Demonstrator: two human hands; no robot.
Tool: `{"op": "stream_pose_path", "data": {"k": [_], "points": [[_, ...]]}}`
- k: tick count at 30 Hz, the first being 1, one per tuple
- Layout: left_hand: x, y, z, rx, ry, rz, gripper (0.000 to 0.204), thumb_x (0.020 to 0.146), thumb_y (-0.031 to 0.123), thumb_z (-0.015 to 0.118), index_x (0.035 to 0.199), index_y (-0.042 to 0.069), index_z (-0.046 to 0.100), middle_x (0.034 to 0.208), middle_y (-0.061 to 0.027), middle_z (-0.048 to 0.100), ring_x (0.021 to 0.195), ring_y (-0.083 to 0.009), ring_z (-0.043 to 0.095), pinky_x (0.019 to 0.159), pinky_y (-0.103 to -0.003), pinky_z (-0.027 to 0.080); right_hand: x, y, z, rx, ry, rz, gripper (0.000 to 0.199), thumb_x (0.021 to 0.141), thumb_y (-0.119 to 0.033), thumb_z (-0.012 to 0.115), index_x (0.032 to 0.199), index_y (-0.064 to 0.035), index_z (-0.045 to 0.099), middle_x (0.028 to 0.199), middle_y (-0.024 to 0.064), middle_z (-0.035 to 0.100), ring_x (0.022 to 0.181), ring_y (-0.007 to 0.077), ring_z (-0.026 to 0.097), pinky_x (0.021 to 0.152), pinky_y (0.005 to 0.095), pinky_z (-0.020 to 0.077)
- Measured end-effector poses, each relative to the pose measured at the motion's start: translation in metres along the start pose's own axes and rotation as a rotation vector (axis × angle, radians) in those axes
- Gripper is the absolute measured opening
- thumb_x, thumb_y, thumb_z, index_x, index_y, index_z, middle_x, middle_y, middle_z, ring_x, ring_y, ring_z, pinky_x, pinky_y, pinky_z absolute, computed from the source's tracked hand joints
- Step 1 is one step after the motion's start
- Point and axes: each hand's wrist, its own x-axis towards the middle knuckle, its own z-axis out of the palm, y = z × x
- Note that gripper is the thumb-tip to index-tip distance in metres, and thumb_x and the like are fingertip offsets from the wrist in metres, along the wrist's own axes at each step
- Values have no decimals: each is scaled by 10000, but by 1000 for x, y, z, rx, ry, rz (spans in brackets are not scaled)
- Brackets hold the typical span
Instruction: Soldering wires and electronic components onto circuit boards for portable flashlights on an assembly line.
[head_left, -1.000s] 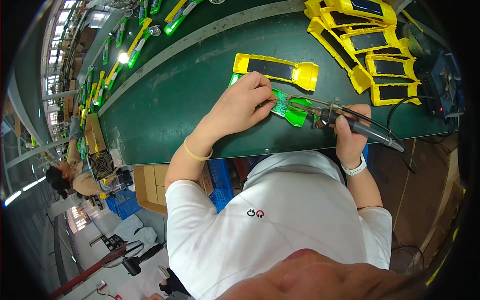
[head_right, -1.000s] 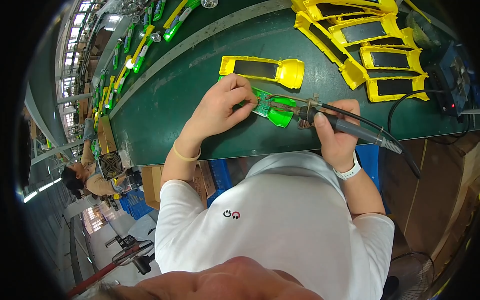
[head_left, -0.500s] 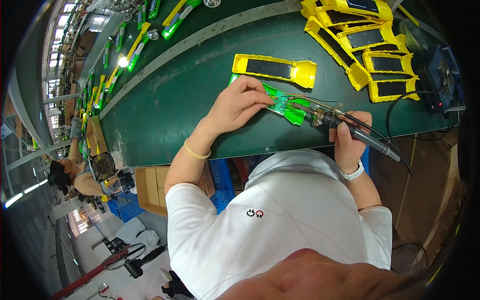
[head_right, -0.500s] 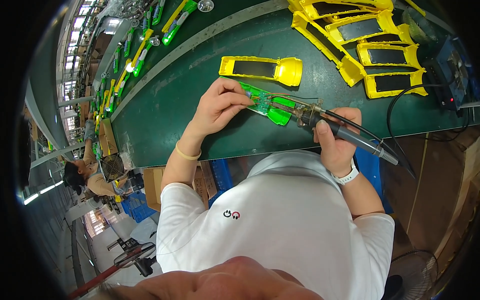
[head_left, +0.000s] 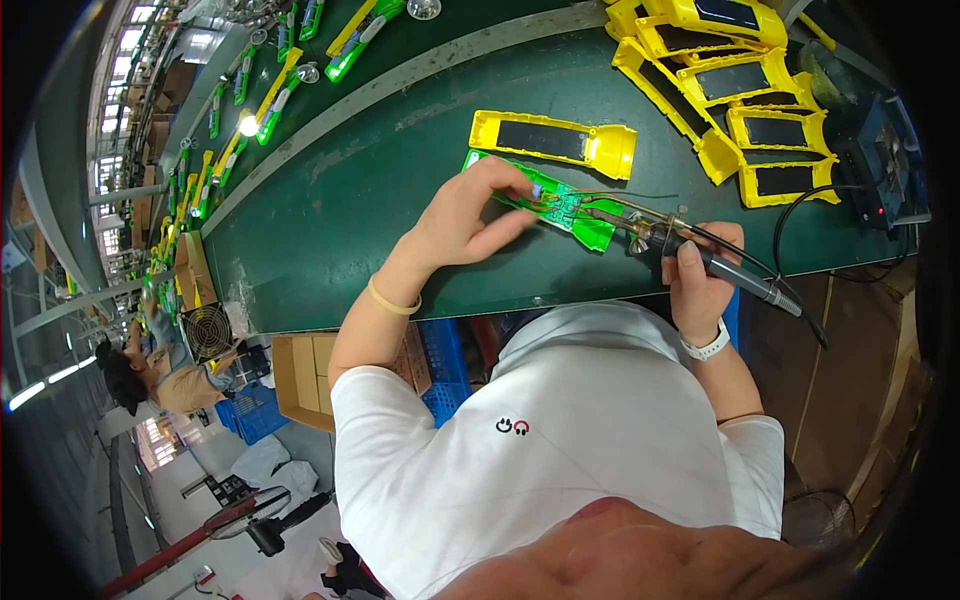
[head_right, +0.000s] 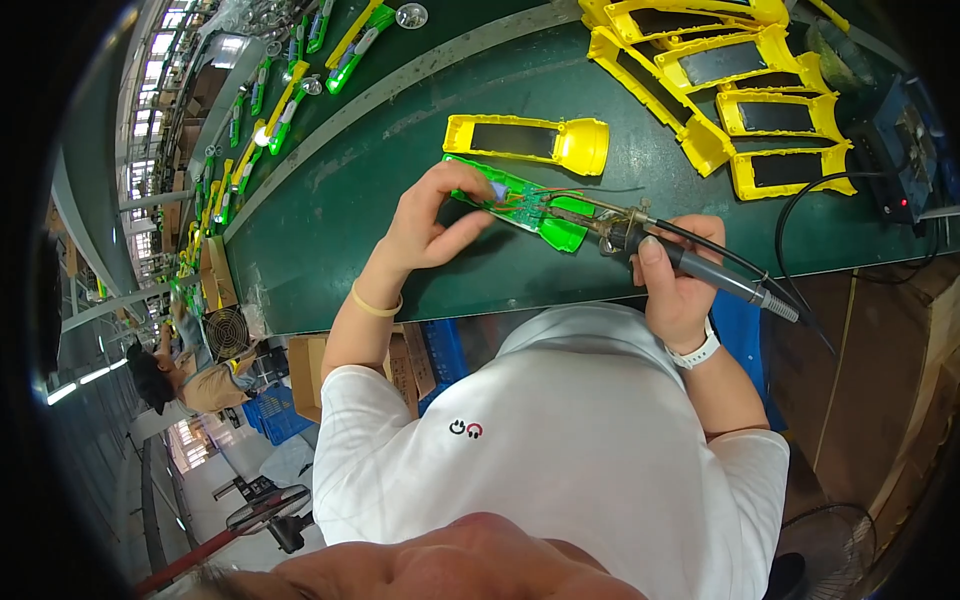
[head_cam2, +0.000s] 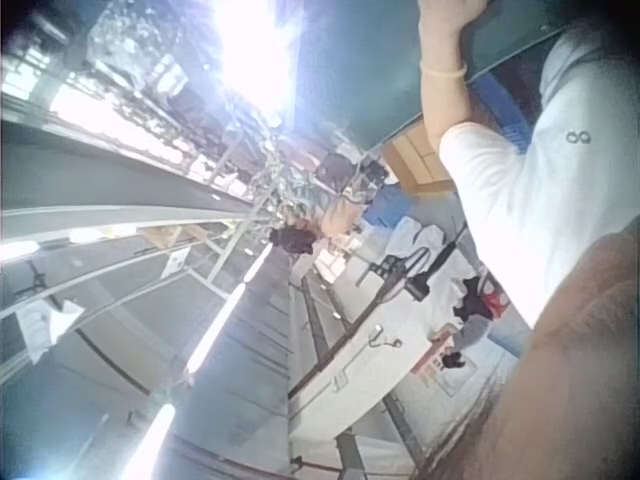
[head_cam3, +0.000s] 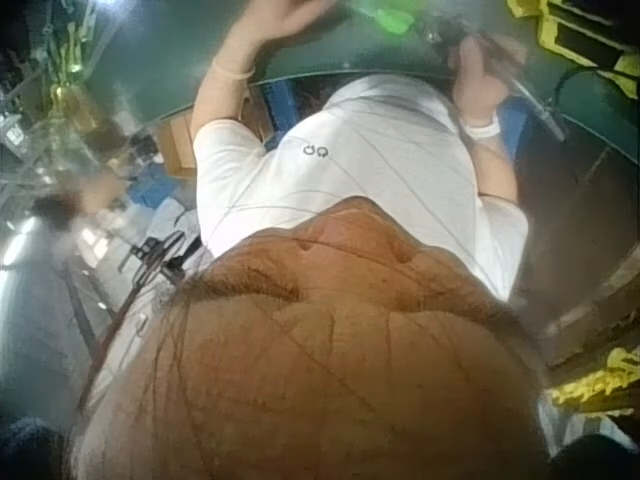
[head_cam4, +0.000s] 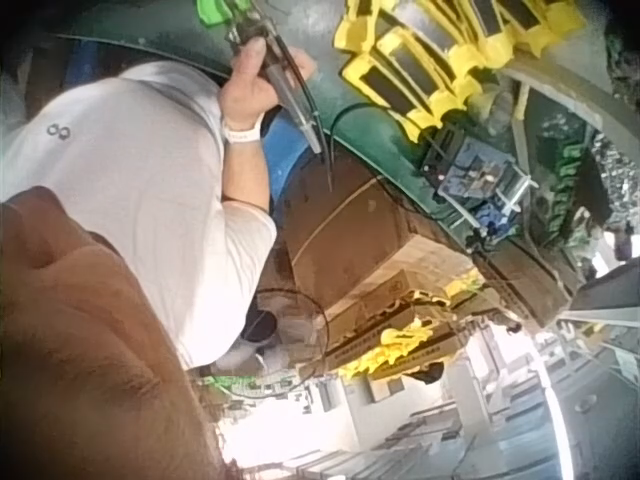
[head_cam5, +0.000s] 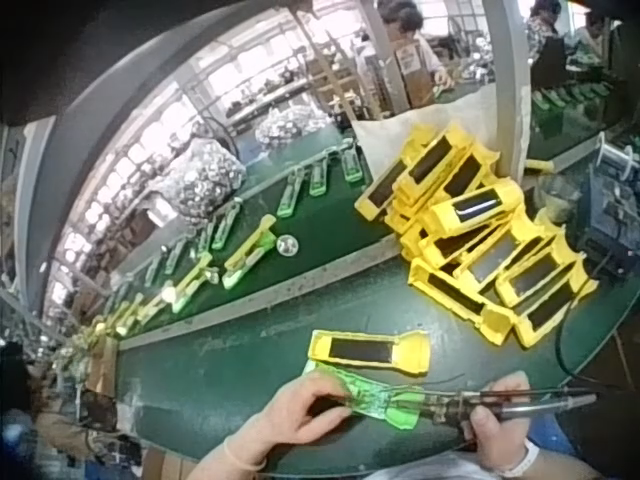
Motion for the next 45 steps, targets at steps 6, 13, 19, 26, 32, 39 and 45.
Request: {"op": "stream_pose_path", "data": {"k": [6,13,19,26,32,39,45], "points": [[4,-1,0,68,-65,169,141,713,30,700,842,44,647,812,-69,597,753,-219,578,699,-315,467,1,0,1,1,-6,-2,265,836,-69,608,967,-50,378,765,52,491,538,76,475,478,204,417],[8,0,-1,192,-96,261,183,681,49,705,857,66,656,804,-49,578,768,-216,566,666,-316,477,1,1,0,-33,-29,-28,267,840,-84,610,970,-44,380,734,50,506,538,71,475,477,195,406],[14,8,-4,293,-212,266,208,689,51,683,885,81,618,804,-41,546,754,-212,541,625,-316,477,1,1,1,-56,-35,-18,266,835,-79,616,958,-42,383,721,49,518,540,58,467,477,187,397],[19,9,-7,310,-293,268,176,709,71,666,874,102,615,775,-33,517,751,-206,525,613,-313,469,3,8,-9,-229,-166,-96,230,844,-104,601,925,-54,391,786,54,484,537,72,449,455,204,396],[20,11,-7,322,-320,252,156,718,76,657,866,106,616,775,-30,512,768,-203,517,630,-315,469,3,9,-5,-327,-221,-134,240,849,-98,607,935,-39,391,772,59,505,556,72,482,487,202,418],[22,14,-7,340,-315,243,136,726,79,652,855,95,611,787,-40,519,774,-216,520,649,-315,472,-2,5,-4,-154,-178,-31,271,819,-51,630,958,-16,400,772,65,519,593,68,488,523,205,412],[19,11,-3,333,-267,187,140,725,73,666,852,80,607,817,-56,526,796,-234,529,668,-323,474,0,4,-13,106,-79,-145,277,850,-97,592,1003,-24,372,817,100,514,563,117,512,483,231,428]]}}
